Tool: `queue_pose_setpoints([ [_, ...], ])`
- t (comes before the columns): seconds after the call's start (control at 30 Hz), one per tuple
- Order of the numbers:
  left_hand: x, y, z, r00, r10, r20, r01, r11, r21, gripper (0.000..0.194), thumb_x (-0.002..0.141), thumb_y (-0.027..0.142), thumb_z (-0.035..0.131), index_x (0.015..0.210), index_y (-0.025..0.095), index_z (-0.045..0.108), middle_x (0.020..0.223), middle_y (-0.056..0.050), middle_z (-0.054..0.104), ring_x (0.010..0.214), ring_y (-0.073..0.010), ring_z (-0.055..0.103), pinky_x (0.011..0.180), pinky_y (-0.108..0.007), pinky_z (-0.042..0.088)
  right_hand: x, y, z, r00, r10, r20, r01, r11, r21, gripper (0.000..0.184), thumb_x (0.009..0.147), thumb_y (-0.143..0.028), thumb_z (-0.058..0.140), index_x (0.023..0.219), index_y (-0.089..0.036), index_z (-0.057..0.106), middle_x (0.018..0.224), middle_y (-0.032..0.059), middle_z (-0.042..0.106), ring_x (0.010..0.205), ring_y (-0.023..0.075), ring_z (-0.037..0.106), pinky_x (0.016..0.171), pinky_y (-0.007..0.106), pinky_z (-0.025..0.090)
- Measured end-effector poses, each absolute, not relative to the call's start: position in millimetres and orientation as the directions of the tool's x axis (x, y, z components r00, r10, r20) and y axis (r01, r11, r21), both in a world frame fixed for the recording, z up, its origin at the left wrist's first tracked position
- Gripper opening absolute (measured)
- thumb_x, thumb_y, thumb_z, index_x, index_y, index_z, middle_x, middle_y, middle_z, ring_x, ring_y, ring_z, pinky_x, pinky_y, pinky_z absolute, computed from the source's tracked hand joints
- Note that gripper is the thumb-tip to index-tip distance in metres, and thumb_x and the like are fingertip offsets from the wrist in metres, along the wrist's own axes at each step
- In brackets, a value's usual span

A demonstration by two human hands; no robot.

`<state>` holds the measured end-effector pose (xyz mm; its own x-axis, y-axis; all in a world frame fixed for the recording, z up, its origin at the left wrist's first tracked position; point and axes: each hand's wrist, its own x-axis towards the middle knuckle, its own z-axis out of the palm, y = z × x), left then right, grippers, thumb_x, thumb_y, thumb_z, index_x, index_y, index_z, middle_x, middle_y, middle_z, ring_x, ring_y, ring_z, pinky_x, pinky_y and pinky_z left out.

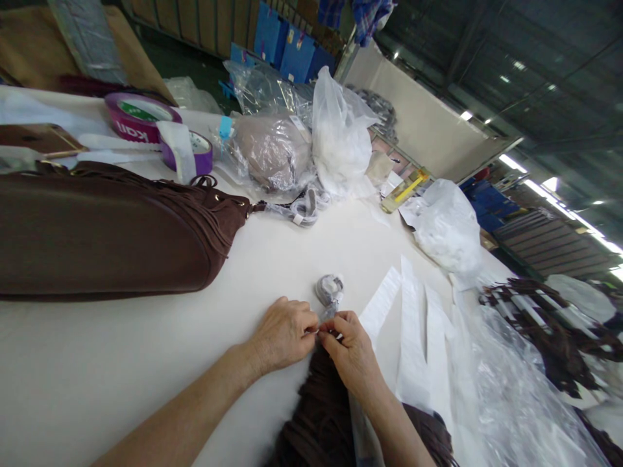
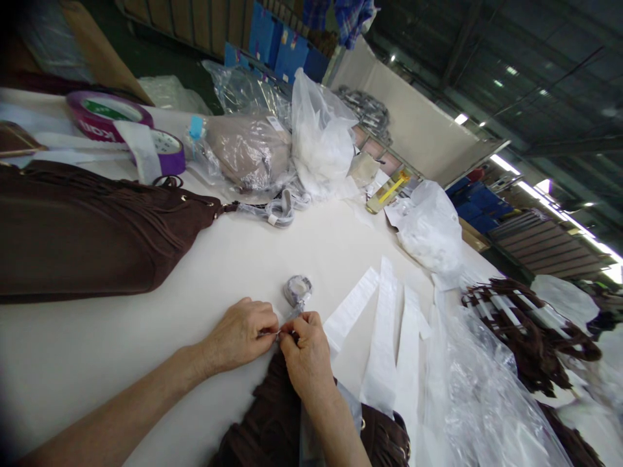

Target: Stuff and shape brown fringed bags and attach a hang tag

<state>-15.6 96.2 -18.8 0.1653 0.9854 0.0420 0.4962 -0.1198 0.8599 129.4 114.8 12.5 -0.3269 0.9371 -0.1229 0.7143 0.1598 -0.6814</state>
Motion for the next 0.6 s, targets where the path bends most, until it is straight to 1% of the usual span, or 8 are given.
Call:
queue_pose_setpoints([
  [0.1, -12, 97, -16, 0.139, 0.990, -0.026, 0.278, -0.014, 0.961, 0.007, 0.062, 0.018, 0.051, 0.059, 0.015, 0.056, 0.065, 0.001, 0.050, 0.061, -0.0126, 0.044, 0.063, -0.028, 0.031, 136, 112, 22, -0.370, 0.921, -0.124, 0.704, 0.191, -0.684, 0.011, 0.074, -0.019, 0.051, 0.076, -0.019, 0.062, 0.084, 0.0034, 0.052, 0.082, 0.0171, 0.053, 0.073, 0.028, 0.042],
  [0.17, -10, 96, -14, 0.148, 0.984, -0.095, 0.102, 0.081, 0.992, 0.010, 0.060, 0.023, 0.052, 0.059, 0.015, 0.057, 0.061, 0.001, 0.049, 0.057, -0.0109, 0.042, 0.055, -0.024, 0.030, 147, 105, 30, -0.358, 0.927, -0.111, 0.732, 0.204, -0.650, 0.015, 0.077, -0.025, 0.051, 0.087, -0.020, 0.061, 0.090, 0.0039, 0.054, 0.084, 0.0175, 0.054, 0.072, 0.028, 0.042],
  [0.27, -7, 93, -11, 0.176, 0.961, -0.213, -0.134, 0.238, 0.962, 0.017, 0.058, 0.029, 0.053, 0.061, 0.013, 0.057, 0.052, 0.002, 0.047, 0.049, -0.0088, 0.037, 0.047, -0.021, 0.027, 173, 84, 37, -0.272, 0.960, -0.069, 0.824, 0.195, -0.532, 0.020, 0.081, -0.035, 0.049, 0.094, -0.021, 0.057, 0.094, 0.0045, 0.054, 0.081, 0.0178, 0.055, 0.069, 0.029, 0.043],
  [0.33, -6, 92, -9, 0.203, 0.942, -0.269, -0.251, 0.315, 0.915, 0.020, 0.057, 0.031, 0.054, 0.063, 0.012, 0.056, 0.055, 0.000, 0.053, 0.046, -0.0076, 0.036, 0.044, -0.021, 0.025, 188, 68, 37, -0.224, 0.972, -0.069, 0.870, 0.167, -0.464, 0.023, 0.082, -0.041, 0.048, 0.092, -0.021, 0.056, 0.091, 0.0045, 0.055, 0.079, 0.0181, 0.056, 0.070, 0.029, 0.043],
  [0.4, -6, 91, -7, 0.232, 0.926, -0.297, -0.331, 0.362, 0.872, 0.021, 0.056, 0.032, 0.056, 0.064, 0.012, 0.054, 0.061, -0.003, 0.059, 0.044, -0.0069, 0.038, 0.043, -0.020, 0.024, 197, 54, 33, -0.189, 0.976, -0.109, 0.890, 0.123, -0.439, 0.025, 0.081, -0.044, 0.051, 0.092, -0.021, 0.056, 0.089, 0.0046, 0.057, 0.080, 0.0187, 0.057, 0.071, 0.030, 0.044],
  [0.47, -7, 91, -6, 0.250, 0.917, -0.310, -0.378, 0.387, 0.841, 0.021, 0.056, 0.032, 0.058, 0.064, 0.013, 0.053, 0.059, -0.003, 0.059, 0.042, -0.0057, 0.037, 0.041, -0.019, 0.020, 197, 45, 29, -0.143, 0.978, -0.154, 0.897, 0.062, -0.438, 0.026, 0.079, -0.043, 0.053, 0.094, -0.021, 0.055, 0.088, 0.0044, 0.058, 0.080, 0.0194, 0.057, 0.071, 0.029, 0.044],
  [0.53, -8, 90, -5, 0.251, 0.916, -0.313, -0.404, 0.393, 0.826, 0.022, 0.055, 0.031, 0.061, 0.065, 0.013, 0.053, 0.054, 0.000, 0.055, 0.040, -0.0044, 0.034, 0.040, -0.019, 0.017, 192, 41, 28, -0.100, 0.978, -0.183, 0.897, 0.009, -0.442, 0.024, 0.077, -0.039, 0.056, 0.092, -0.021, 0.055, 0.084, 0.0035, 0.059, 0.077, 0.0198, 0.057, 0.068, 0.029, 0.042],
  [0.6, -10, 89, -5, 0.242, 0.919, -0.312, -0.419, 0.389, 0.821, 0.024, 0.054, 0.031, 0.063, 0.065, 0.012, 0.054, 0.051, 0.002, 0.051, 0.039, -0.0033, 0.031, 0.040, -0.019, 0.016, 186, 43, 29, -0.065, 0.981, -0.180, 0.888, -0.026, -0.459, 0.019, 0.072, -0.030, 0.059, 0.088, -0.020, 0.054, 0.078, 0.0022, 0.058, 0.073, 0.0194, 0.056, 0.065, 0.029, 0.040],
])
